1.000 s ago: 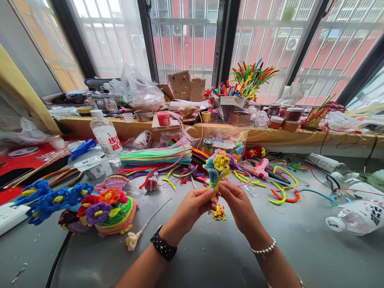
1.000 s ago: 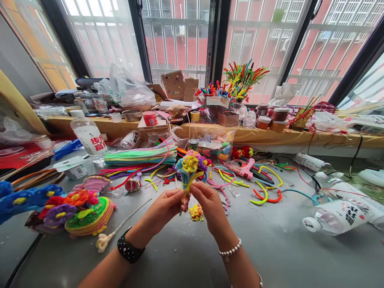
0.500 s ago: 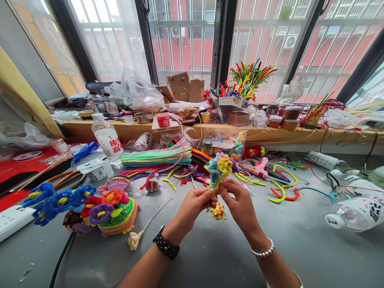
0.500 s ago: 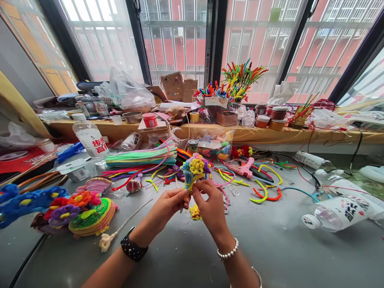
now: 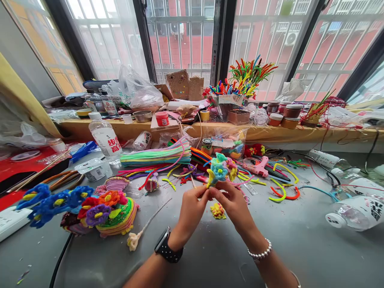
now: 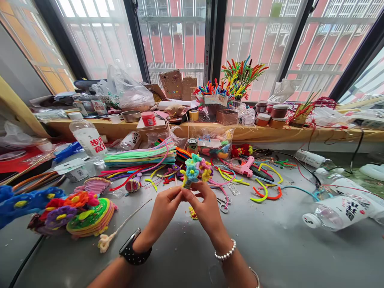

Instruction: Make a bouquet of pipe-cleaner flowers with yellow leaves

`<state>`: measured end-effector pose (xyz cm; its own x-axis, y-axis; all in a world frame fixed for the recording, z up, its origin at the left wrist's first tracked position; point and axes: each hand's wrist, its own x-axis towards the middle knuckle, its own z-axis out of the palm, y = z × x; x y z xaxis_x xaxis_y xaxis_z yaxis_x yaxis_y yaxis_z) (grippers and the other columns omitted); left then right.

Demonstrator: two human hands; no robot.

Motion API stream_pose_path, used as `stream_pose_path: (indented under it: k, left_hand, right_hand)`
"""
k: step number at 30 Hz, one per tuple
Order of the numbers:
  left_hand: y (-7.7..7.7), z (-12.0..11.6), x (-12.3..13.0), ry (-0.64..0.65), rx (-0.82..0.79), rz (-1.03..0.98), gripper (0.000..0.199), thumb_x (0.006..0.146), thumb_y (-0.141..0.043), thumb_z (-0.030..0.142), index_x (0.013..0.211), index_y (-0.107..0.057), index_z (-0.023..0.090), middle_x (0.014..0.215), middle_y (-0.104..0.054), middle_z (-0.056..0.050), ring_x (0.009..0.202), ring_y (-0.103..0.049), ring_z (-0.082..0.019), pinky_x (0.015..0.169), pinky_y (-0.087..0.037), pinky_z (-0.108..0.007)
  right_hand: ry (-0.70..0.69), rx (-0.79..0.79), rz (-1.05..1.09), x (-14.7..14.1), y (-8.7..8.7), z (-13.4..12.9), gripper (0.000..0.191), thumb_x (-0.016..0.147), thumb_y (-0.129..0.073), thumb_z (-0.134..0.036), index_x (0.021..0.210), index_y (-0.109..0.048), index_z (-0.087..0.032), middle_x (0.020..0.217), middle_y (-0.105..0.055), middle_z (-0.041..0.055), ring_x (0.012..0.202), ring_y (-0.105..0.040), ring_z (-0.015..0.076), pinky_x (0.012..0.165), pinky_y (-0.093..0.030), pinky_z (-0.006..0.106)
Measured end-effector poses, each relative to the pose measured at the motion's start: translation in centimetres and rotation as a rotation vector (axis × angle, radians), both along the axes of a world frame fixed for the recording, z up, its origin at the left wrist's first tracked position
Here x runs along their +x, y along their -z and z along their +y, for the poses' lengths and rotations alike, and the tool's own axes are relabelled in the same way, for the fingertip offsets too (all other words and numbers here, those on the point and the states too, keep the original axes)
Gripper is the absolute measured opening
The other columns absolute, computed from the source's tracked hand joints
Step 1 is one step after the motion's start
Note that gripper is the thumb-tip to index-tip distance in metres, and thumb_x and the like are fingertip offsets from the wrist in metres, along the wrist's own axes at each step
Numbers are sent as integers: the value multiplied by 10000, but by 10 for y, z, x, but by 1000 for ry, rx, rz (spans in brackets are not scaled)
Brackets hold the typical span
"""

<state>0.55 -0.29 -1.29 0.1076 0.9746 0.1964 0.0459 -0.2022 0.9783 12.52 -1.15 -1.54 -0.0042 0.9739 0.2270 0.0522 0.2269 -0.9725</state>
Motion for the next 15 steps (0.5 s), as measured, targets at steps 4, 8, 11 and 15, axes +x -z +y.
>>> stream_pose_path:
  k: [4, 8, 11, 15]
  left_hand:
    - [5, -4, 4, -58, 162, 124, 133, 728, -557, 239, 721, -686, 209, 689, -632, -38, 637, -506, -159, 618, -335, -230]
    - [8, -5, 5, -38, 195, 112, 124, 732, -557, 233, 718, -679, 211, 685, -628, -43, 645, -510, -166, 625, -331, -233]
    - [9, -5, 5, -47, 239, 208, 156, 762, -518, 240, 730, -665, 202, 693, -629, -48, 640, -521, -164, 611, -340, -237]
    - [10, -5, 7, -80, 313, 364, 198, 794, -464, 244, 742, -647, 188, 688, -627, -43, 640, -537, -158, 609, -362, -241]
  right_hand:
    - [82, -18, 48, -2, 7, 2, 251, 708, -597, -366, 855, -639, -167, 858, -629, 75, 782, -589, 210, 706, -479, 354]
    - [143, -17, 103, -2, 11, 5, 229, 664, -641, -347, 816, -649, -176, 749, -637, 48, 675, -595, 194, 646, -487, 345]
    - [155, -17, 137, 0, 11, 6, 230, 644, -658, -348, 801, -660, -181, 765, -658, 52, 651, -594, 188, 638, -482, 341]
    - [186, -27, 109, -1, 14, 7, 219, 638, -653, -367, 739, -663, -172, 740, -665, 53, 646, -586, 184, 643, -472, 334]
